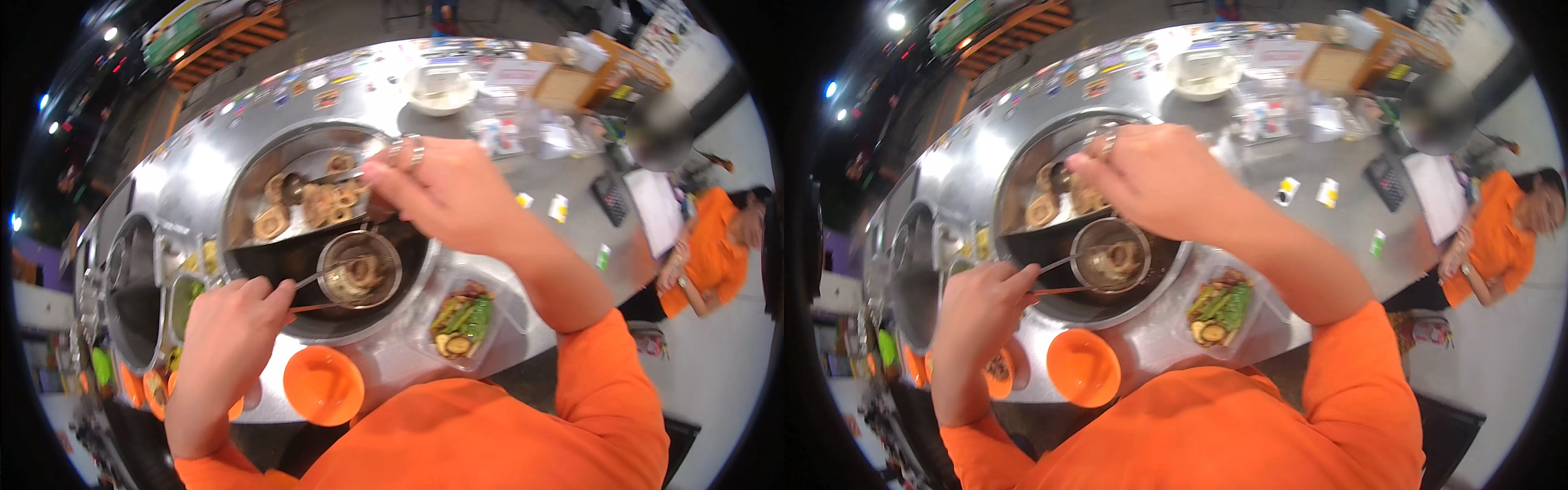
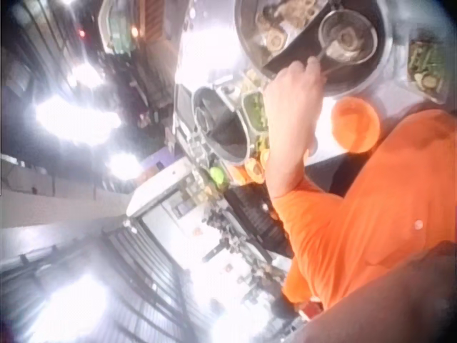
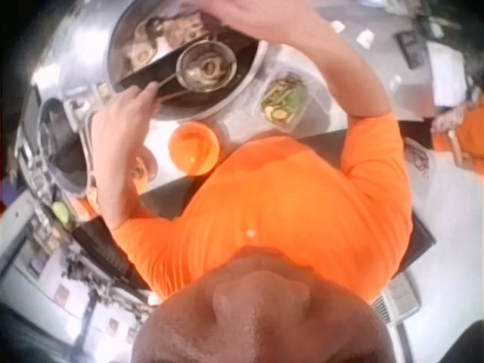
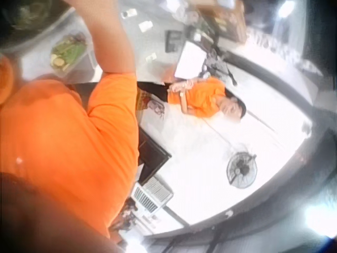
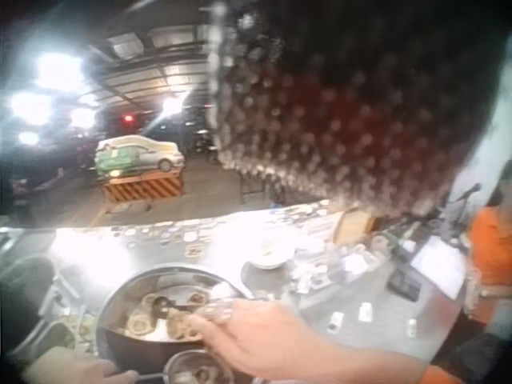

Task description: The person assembles a food order by placing cooked meat, green vegetables, and mushrooms into a clear plastic container using tongs. They then carry the container through the dining area and place it on a table, followed by a small bowl of green garnish.

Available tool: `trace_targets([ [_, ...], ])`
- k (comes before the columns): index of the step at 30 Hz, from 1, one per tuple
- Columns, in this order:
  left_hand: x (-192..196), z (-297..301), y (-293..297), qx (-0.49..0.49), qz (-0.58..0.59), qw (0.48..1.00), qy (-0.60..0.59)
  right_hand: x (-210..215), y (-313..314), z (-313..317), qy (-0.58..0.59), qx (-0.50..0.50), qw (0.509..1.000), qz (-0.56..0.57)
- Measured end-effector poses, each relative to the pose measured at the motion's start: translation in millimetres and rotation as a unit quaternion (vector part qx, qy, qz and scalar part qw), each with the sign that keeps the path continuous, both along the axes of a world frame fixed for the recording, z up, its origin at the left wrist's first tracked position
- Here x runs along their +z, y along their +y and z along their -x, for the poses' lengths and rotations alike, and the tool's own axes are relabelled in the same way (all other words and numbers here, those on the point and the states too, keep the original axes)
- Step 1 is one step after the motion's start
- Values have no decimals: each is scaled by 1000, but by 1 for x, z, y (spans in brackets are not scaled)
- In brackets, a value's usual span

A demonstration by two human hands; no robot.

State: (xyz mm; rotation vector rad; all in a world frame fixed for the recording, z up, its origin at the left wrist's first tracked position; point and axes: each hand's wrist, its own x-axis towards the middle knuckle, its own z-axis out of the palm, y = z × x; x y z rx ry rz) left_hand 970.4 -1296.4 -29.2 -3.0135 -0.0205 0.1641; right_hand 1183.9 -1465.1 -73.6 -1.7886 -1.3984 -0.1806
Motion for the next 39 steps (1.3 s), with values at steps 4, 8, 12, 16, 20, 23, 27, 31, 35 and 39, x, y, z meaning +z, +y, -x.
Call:
trace_targets([
  [4,4,-6,-9,-27,-23,997,-65,16,-15,5,-66,-32,997,2],
  [8,38,25,-11,-3,5,993,-115,27,-9,8,-15,-7,1000,-4],
  [12,48,57,9,15,56,989,-137,-11,19,3,11,9,998,67],
  [16,55,64,4,26,59,988,-139,-88,40,9,58,12,990,129],
  [20,55,87,16,80,55,988,-116,-136,67,21,53,56,976,201],
  [23,72,90,9,102,6,994,-37,-170,76,22,64,102,968,219],
  [27,80,95,5,116,-3,993,14,-201,92,12,69,161,941,290],
  [31,46,117,29,65,51,992,-100,-232,107,6,31,198,917,344],
  [35,58,115,30,100,39,989,-99,-269,114,-2,91,222,900,363],
  [39,53,124,40,137,76,984,-85,-273,110,3,288,94,892,334],
])
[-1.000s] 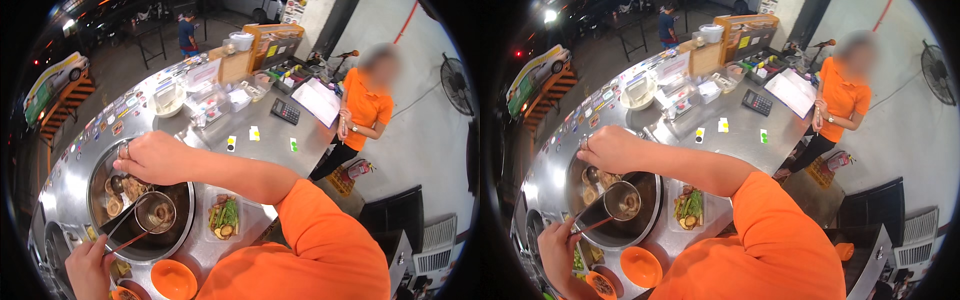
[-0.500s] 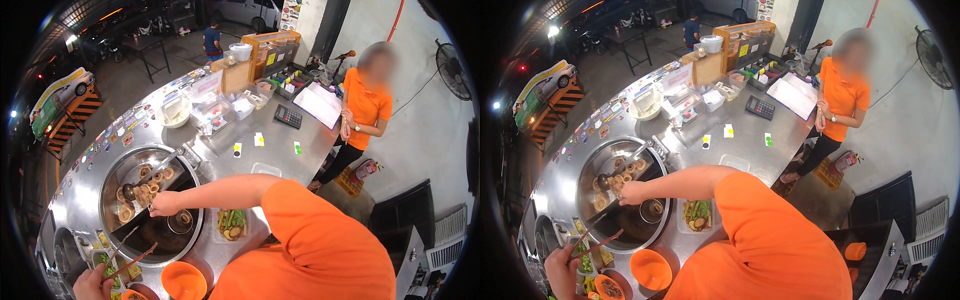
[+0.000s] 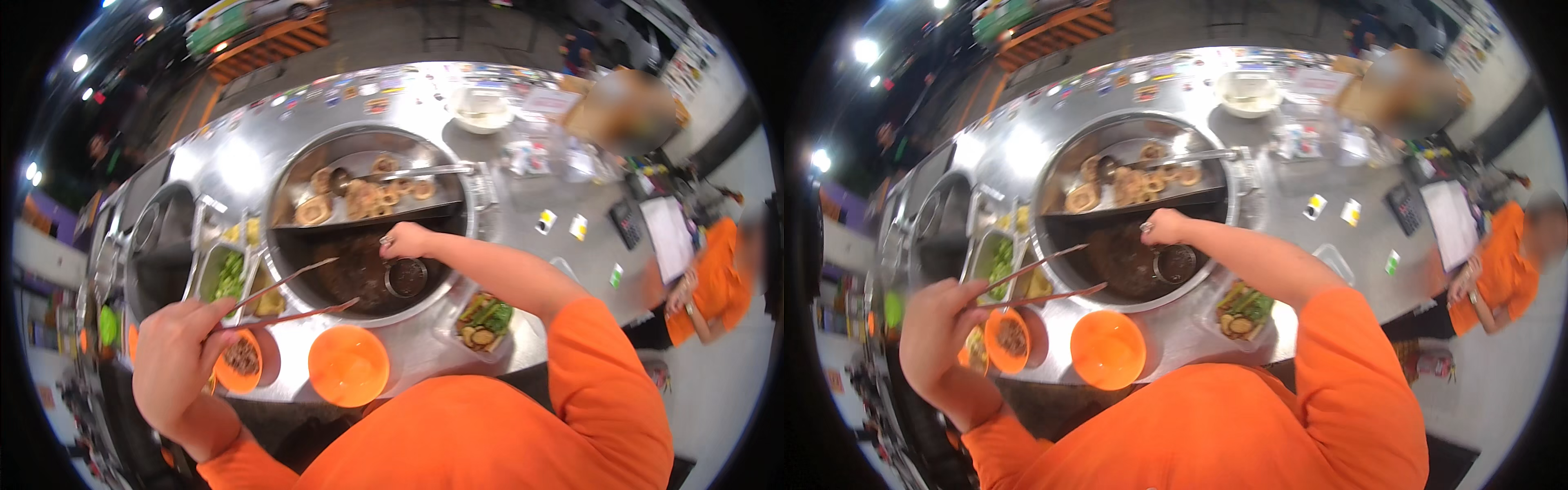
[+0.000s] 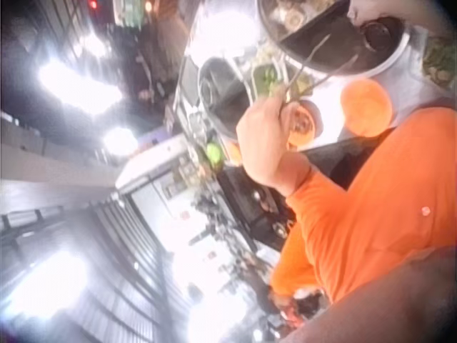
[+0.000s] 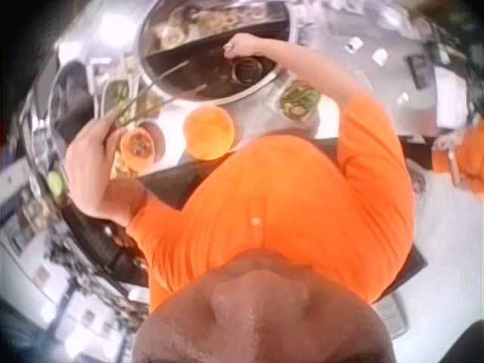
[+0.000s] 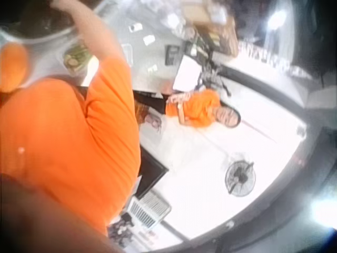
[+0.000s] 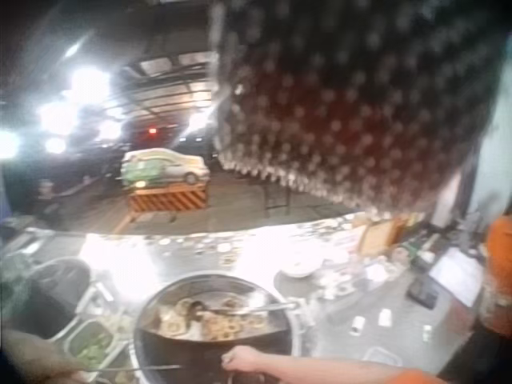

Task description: The person assembles a food order by placing cooked meat, green vegetables, and mushrooms into a clear plastic container using tongs. They then carry the container through the dining area and place it on a table, followed by a small bowl of green garnish.

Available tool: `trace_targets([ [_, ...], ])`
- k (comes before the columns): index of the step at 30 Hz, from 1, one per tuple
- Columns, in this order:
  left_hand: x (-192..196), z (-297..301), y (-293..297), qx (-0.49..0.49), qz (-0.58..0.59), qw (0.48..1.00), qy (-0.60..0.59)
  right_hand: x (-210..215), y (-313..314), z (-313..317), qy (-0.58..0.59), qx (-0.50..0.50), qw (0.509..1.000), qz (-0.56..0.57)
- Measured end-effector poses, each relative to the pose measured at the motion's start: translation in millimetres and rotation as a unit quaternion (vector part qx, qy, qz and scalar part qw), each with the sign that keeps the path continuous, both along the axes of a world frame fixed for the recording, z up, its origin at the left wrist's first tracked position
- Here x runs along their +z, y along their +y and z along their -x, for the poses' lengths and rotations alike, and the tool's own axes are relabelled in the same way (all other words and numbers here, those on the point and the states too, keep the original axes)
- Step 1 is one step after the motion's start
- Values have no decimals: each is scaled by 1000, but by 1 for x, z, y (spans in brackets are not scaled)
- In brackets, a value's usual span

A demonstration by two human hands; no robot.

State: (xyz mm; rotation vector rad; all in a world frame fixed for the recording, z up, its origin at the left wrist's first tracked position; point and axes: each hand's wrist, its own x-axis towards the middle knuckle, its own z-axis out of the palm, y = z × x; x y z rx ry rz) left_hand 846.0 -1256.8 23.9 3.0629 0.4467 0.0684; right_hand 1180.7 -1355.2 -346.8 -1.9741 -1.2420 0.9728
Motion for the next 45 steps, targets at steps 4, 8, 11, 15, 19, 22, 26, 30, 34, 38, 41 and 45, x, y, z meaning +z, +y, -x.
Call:
trace_targets([
  [4,5,21,4,43,23,999,-2,11,12,6,-78,161,984,-29],
  [8,7,38,23,115,52,991,-38,33,12,21,-164,149,975,-7],
  [11,11,53,45,232,86,963,-110,50,13,31,-235,166,958,17],
  [15,4,81,53,289,57,942,-158,70,18,45,-256,188,948,-2],
  [19,-24,95,38,292,122,926,-207,71,21,47,-251,221,942,3],
  [22,-52,80,26,267,204,916,-221,84,13,52,-276,260,925,36],
  [26,-79,81,9,275,224,898,-259,97,0,60,-215,112,970,9],
  [30,-111,78,2,292,264,841,-372,124,-3,58,-89,56,992,73],
  [34,-118,72,-5,278,297,828,-386,118,-9,63,-219,72,972,-46],
  [38,-110,66,-7,244,301,846,-367,118,1,64,-264,120,957,15],
  [41,-113,71,-12,254,310,826,-396,120,7,67,-243,77,967,-8],
  [45,-118,86,-10,273,349,785,-433,109,8,72,-215,39,975,-34],
])
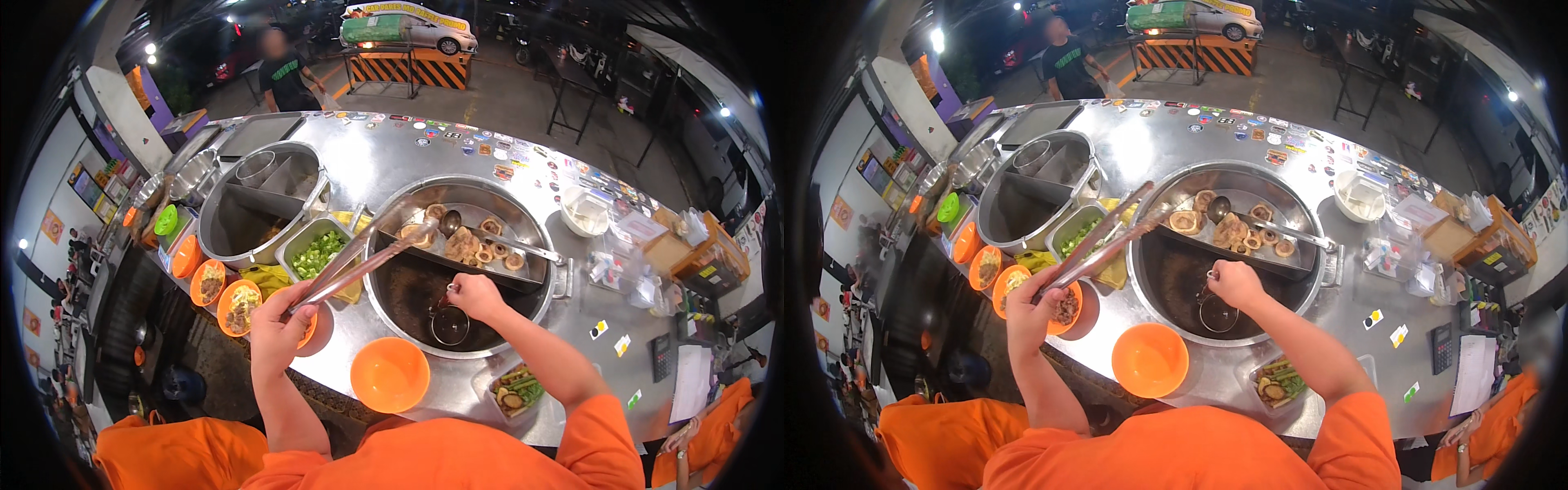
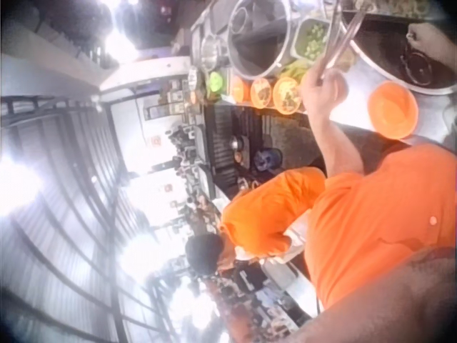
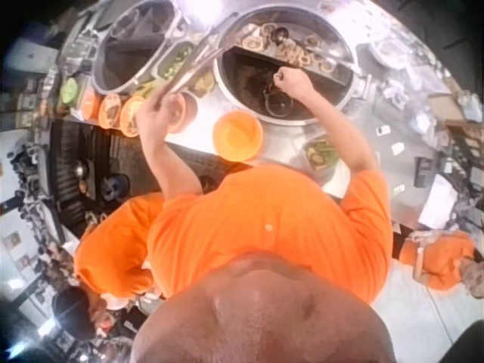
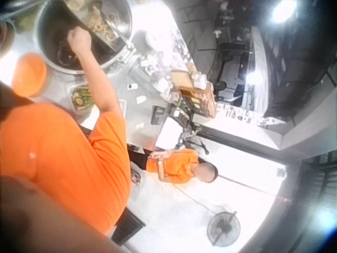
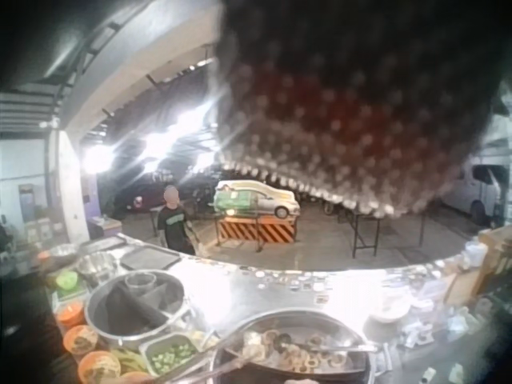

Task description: The person assembles a food order by placing cooked meat, green vegetables, and mushrooms into a clear plastic container using tongs. They then carry the container through the dining area and place it on a table, followed by a small bowl of green garnish.

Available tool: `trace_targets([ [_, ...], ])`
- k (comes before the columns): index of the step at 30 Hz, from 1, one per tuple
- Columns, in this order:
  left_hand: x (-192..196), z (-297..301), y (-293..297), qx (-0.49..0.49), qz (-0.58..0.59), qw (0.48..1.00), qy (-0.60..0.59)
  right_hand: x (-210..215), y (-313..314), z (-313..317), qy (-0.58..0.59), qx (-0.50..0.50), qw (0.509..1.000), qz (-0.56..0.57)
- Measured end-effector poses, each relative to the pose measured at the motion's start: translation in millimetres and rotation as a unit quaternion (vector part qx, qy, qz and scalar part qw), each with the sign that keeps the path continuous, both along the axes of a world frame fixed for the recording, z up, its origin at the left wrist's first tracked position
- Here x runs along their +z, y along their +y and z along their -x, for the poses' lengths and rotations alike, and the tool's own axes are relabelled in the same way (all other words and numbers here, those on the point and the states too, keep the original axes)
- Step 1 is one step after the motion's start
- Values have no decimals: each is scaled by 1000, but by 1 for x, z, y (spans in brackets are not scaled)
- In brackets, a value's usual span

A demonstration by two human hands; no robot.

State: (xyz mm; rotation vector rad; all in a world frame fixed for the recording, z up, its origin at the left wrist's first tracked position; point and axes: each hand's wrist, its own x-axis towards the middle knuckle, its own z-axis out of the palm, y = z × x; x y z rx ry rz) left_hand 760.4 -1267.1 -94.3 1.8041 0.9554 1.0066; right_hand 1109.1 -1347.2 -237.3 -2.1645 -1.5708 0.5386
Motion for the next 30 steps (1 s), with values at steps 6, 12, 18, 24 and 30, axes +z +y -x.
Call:
trace_targets([
  [6,-4,-1,4,12,17,1000,-15,-11,6,-12,-26,39,998,-29],
  [12,-9,-4,7,0,-1,1000,-7,-19,13,-16,-16,36,999,-4],
  [18,-12,-3,8,4,-11,1000,12,8,20,-14,56,-10,998,-25],
  [24,-19,-13,9,-14,2,1000,-6,-29,22,-16,-30,123,990,58],
  [30,-15,-7,2,-5,7,1000,4,-10,35,-25,59,16,998,0],
])
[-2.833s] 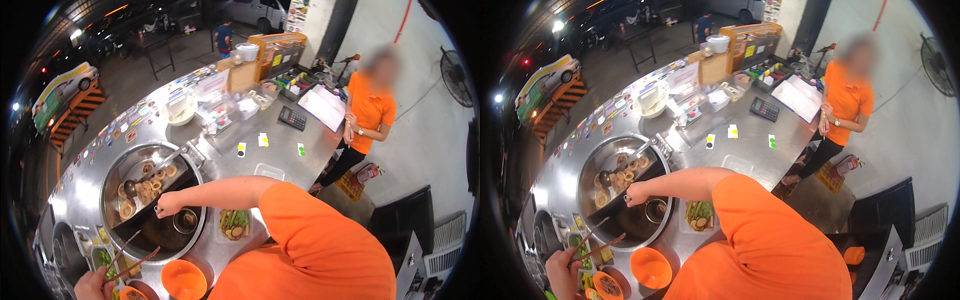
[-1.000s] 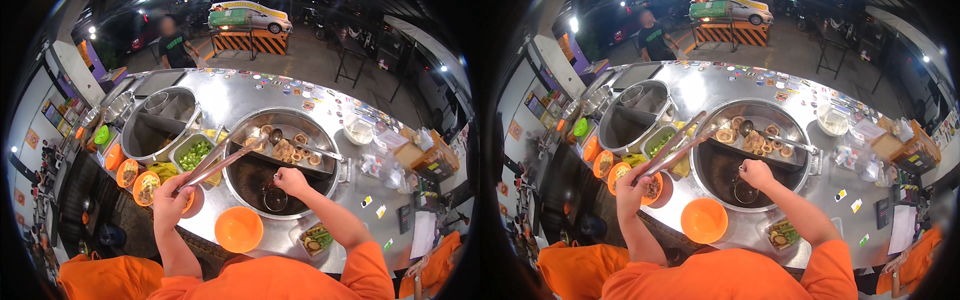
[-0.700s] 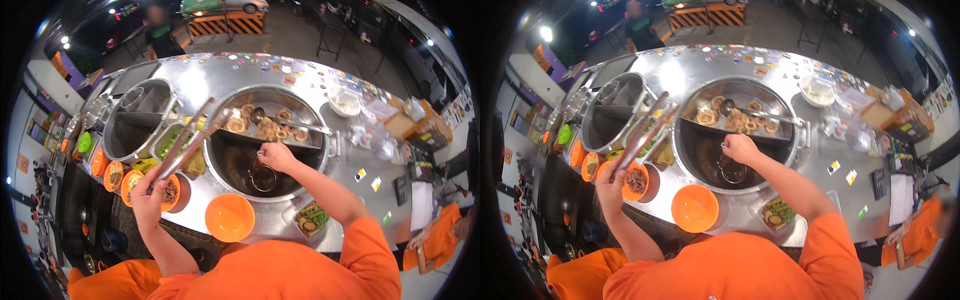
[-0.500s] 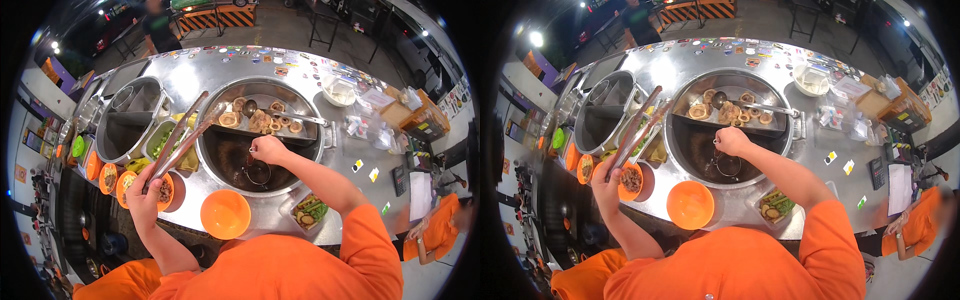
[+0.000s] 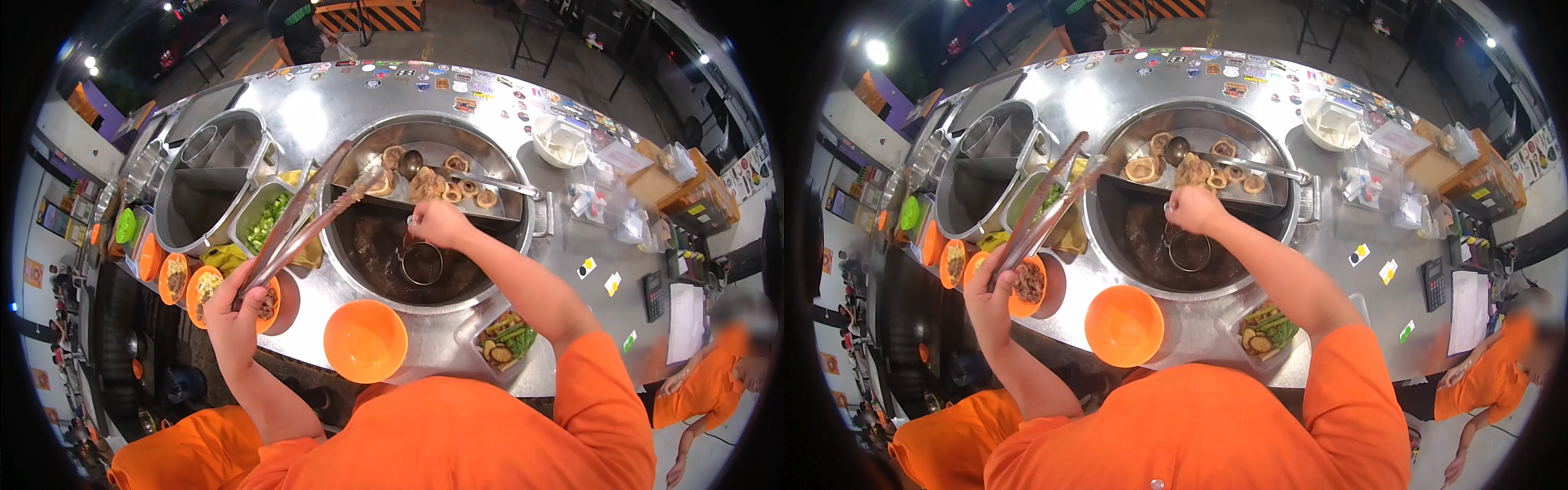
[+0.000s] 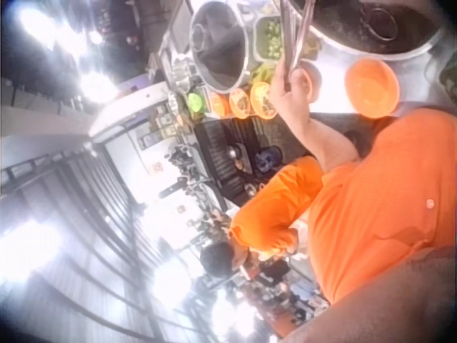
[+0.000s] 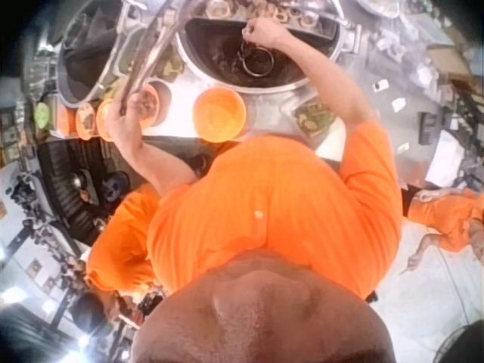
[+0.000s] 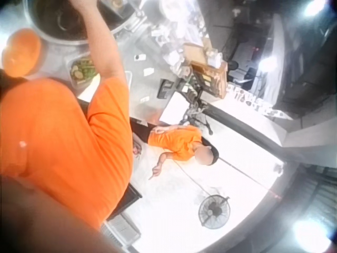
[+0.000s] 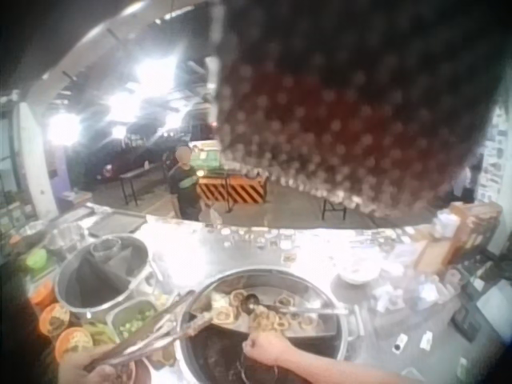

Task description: The person assembles a food order by placing cooked meat, green vegetables, and mushrooms into a clear plastic container using tongs. They then carry the container through the dining area and place it on a table, followed by a small bowl of green garnish.

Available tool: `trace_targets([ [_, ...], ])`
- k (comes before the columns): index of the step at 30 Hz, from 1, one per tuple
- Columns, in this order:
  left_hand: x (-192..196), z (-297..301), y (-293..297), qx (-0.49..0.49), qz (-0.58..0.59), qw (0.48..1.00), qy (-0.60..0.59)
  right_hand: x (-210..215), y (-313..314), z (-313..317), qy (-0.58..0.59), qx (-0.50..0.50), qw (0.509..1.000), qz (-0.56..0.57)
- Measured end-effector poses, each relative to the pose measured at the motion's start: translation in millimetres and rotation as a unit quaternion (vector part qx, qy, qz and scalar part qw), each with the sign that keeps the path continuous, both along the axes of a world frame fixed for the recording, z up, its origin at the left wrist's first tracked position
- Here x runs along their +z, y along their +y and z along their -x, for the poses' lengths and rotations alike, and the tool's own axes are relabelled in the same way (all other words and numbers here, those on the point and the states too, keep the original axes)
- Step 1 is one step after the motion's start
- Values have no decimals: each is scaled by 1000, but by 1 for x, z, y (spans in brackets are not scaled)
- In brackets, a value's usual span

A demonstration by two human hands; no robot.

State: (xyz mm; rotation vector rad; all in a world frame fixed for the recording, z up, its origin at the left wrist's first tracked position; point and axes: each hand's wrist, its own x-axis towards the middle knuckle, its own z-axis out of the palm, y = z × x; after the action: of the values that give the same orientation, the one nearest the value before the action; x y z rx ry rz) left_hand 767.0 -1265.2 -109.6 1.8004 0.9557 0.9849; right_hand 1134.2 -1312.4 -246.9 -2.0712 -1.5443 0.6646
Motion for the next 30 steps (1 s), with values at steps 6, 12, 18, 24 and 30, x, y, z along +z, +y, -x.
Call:
trace_targets([
  [6,-3,-5,6,15,-8,999,42,-25,-5,-10,198,-10,978,61],
  [12,-2,9,5,43,-91,994,42,-37,-4,-12,253,18,962,99],
  [18,-7,15,12,74,-63,994,57,-29,-14,-25,566,-99,809,129],
  [24,-10,0,15,38,-80,996,28,-71,-4,-13,530,-63,832,150],
  [30,-11,-1,17,29,-77,996,20,-91,12,-1,126,148,980,26],
])
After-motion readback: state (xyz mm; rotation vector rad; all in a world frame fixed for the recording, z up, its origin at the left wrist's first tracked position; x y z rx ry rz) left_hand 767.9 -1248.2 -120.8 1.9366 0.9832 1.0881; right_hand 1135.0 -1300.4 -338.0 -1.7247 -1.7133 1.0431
